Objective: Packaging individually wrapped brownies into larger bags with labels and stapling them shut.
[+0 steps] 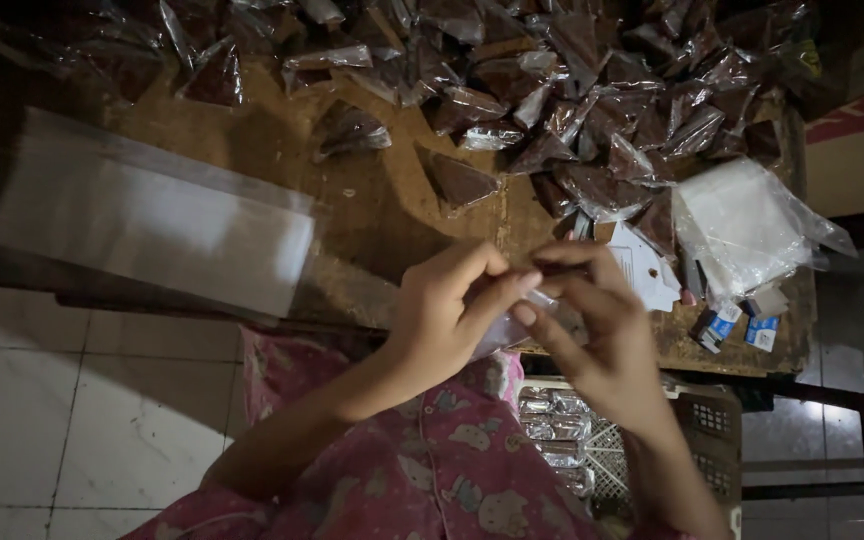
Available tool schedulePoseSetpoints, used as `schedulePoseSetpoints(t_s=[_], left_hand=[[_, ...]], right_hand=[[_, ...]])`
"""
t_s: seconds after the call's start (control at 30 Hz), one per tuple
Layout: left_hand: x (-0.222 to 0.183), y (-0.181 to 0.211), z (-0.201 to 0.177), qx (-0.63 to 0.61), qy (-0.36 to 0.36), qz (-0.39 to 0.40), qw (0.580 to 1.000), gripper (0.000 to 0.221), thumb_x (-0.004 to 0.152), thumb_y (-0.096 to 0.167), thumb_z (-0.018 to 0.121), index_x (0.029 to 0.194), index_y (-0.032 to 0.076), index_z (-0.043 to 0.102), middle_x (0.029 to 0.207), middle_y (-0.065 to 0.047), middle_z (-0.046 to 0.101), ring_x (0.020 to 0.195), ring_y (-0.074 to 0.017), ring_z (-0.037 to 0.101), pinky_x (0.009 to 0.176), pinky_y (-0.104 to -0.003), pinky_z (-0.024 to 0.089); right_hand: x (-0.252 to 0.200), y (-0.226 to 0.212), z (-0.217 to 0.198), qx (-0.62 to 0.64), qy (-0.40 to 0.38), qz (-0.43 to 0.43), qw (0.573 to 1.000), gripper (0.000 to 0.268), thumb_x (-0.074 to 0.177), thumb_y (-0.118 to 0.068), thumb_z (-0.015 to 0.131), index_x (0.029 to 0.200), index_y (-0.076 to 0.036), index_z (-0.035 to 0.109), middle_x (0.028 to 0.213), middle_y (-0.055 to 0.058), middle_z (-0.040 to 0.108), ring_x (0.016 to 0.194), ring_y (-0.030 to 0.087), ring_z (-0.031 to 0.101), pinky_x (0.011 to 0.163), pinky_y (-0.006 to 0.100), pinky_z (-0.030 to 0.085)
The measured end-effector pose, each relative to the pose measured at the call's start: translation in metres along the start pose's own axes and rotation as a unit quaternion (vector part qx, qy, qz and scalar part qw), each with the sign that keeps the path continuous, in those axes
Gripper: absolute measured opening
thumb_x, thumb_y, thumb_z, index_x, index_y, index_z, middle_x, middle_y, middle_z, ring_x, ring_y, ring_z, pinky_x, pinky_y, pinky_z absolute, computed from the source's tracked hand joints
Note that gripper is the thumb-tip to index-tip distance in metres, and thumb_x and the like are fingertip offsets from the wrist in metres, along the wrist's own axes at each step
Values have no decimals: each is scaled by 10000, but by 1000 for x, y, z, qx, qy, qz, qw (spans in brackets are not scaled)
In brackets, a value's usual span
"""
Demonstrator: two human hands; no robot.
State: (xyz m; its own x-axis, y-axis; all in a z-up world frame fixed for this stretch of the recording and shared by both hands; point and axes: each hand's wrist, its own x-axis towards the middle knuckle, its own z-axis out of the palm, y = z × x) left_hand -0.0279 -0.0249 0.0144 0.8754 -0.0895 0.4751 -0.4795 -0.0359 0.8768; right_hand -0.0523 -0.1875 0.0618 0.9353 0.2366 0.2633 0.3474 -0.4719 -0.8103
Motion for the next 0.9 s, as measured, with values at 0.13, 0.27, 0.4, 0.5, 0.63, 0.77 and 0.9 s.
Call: schedulePoseSetpoints(t_s=[0.13,0.27,0.4,0.5,0.63,0.77,0.9], left_hand=[[1,-11,9,123,24,65,990,214,935,220,719,784,103,623,617,-57,588,552,-277,642,563,-362,521],[-2,-13,-1,170,-25,266,949,277,795,28,839,1039,-4,712,911,-160,677,829,-297,696,777,-403,599],[0,-9,-19,168,-179,220,944,349,882,255,778,1079,-24,707,900,-190,653,767,-290,661,719,-397,573],[1,-15,-10,144,-179,247,941,246,889,188,763,1051,12,707,957,-169,653,789,-298,658,718,-409,557],[-5,-34,-5,135,-154,240,949,82,906,66,708,957,2,711,849,-139,639,712,-283,657,671,-391,553],[6,-48,-6,187,-41,211,959,91,833,122,740,816,121,650,847,-32,591,724,-253,630,657,-386,533],[24,-23,1,223,-6,166,961,203,826,129,711,701,148,552,732,28,512,642,-211,597,604,-353,497]], right_hand=[[-6,29,14,107,-26,93,990,228,950,-78,637,764,52,658,1062,198,638,1051,327,603,936,478,452],[5,33,14,316,22,208,926,212,917,-98,598,812,68,676,768,158,639,765,265,659,740,404,505],[9,151,16,-211,72,216,951,518,1004,-544,584,875,-67,737,774,161,719,891,437,700,702,537,500],[-7,317,17,-658,27,91,747,444,899,-453,702,842,-13,702,809,194,635,817,394,620,702,462,515],[5,333,17,-593,153,82,786,401,775,-298,724,882,50,554,816,191,542,655,398,629,527,441,515],[23,171,-2,202,90,195,956,143,861,-174,589,838,-36,619,757,138,571,740,338,575,695,465,468],[52,109,-1,569,112,141,803,344,961,-378,533,943,-36,564,696,58,481,660,218,532,603,367,465]])
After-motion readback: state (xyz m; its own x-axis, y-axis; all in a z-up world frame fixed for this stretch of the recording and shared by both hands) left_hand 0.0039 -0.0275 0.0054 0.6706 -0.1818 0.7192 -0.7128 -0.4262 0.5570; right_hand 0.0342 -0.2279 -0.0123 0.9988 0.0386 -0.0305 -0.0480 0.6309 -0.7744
